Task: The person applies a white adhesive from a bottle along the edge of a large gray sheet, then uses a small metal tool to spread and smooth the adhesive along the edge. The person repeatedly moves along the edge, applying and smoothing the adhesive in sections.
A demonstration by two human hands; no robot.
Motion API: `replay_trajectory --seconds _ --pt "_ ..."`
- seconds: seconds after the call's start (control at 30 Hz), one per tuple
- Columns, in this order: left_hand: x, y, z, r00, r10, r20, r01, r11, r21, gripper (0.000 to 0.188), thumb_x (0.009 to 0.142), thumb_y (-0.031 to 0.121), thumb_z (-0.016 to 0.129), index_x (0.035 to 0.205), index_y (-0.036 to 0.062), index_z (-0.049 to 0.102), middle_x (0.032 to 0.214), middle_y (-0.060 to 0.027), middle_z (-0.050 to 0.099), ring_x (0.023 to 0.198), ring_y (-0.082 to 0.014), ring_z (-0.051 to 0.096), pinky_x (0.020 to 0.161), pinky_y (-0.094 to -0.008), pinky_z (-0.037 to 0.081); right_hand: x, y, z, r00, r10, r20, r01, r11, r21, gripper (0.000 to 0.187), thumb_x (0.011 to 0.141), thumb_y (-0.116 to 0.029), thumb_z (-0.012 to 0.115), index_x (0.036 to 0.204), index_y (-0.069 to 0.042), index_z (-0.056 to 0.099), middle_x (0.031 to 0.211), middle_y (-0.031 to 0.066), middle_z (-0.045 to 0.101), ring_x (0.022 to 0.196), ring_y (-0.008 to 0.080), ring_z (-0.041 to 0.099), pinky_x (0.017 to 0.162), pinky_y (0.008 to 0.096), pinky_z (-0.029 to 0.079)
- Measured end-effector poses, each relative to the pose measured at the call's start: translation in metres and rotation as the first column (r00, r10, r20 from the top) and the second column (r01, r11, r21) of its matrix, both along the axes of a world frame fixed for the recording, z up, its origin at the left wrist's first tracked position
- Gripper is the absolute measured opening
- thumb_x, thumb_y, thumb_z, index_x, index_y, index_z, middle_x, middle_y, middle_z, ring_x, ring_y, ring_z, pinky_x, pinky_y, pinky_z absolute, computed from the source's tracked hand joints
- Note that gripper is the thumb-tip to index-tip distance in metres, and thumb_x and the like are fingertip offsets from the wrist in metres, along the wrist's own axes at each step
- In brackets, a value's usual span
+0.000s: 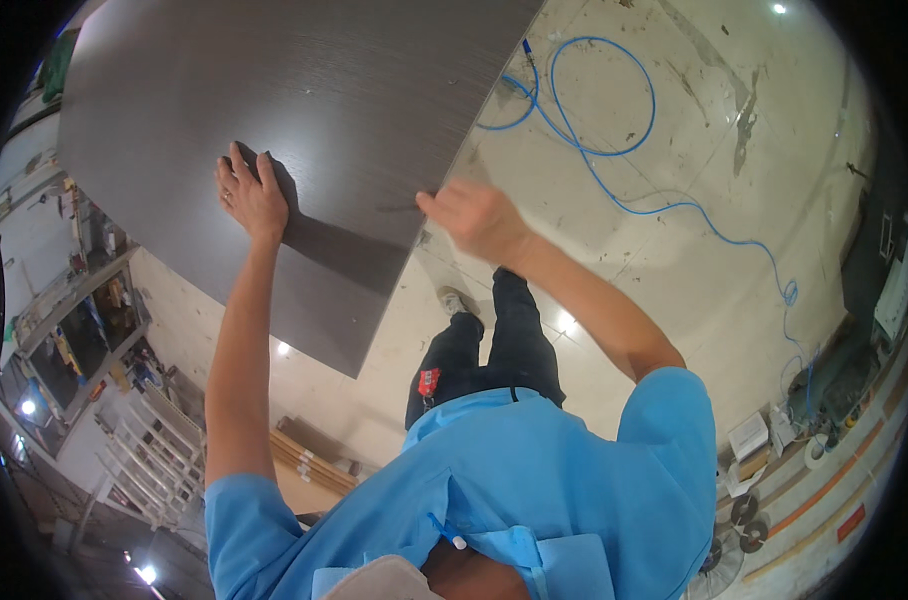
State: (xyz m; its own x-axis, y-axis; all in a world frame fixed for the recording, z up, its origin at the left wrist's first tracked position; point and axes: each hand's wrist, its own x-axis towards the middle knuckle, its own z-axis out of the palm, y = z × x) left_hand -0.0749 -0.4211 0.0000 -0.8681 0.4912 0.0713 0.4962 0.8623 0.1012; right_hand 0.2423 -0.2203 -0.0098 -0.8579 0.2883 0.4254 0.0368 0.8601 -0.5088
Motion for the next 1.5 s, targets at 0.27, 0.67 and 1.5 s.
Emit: replay_trajectory --seconds 0.27,0.67,1.5 --pt "-0.003 -0.007 -0.005 1.000 -0.011 -0.005 0.011 0.999 0.033 0.072 0.110 0.056 0.040 0.167 0.0127 0.034 0.171 -0.0243 0.028 0.162 -0.0393 0.019 0.130 -0.0585 0.013 -0.018 0.068 0.002 0.960 -0.272 -0.061 0.277 0.955 0.102 0.021 0.093 -0.008 0.070 0.112 -0.008 0.078 0.086 0.0091 0.070 0.074 0.0276 0.065 0.067 0.0387 0.057" --pt "0.002 -0.001 0.002 1.000 0.008 0.026 -0.008 1.000 -0.006 0.071 0.111 0.054 0.040 0.167 0.0122 0.033 0.172 -0.0239 0.027 0.163 -0.0380 0.018 0.130 -0.0583 0.014 -0.031 0.211 -0.034 0.703 -0.702 -0.111 0.629 0.688 -0.362 0.022 0.095 -0.027 0.078 0.110 -0.012 0.083 0.104 0.0082 0.074 0.098 0.0282 0.071 0.083 0.0386 0.056" --pt "0.002 -0.004 0.001 1.000 -0.005 -0.018 0.005 1.000 -0.029 0.070 0.112 0.055 0.037 0.167 0.0117 0.034 0.172 -0.0237 0.028 0.160 -0.0406 0.024 0.129 -0.0537 0.018 -0.025 0.143 -0.060 0.834 -0.542 -0.104 0.476 0.801 -0.363 0.028 0.092 -0.009 0.076 0.120 -0.009 0.080 0.095 0.0087 0.073 0.087 0.0248 0.068 0.078 0.0369 0.054"
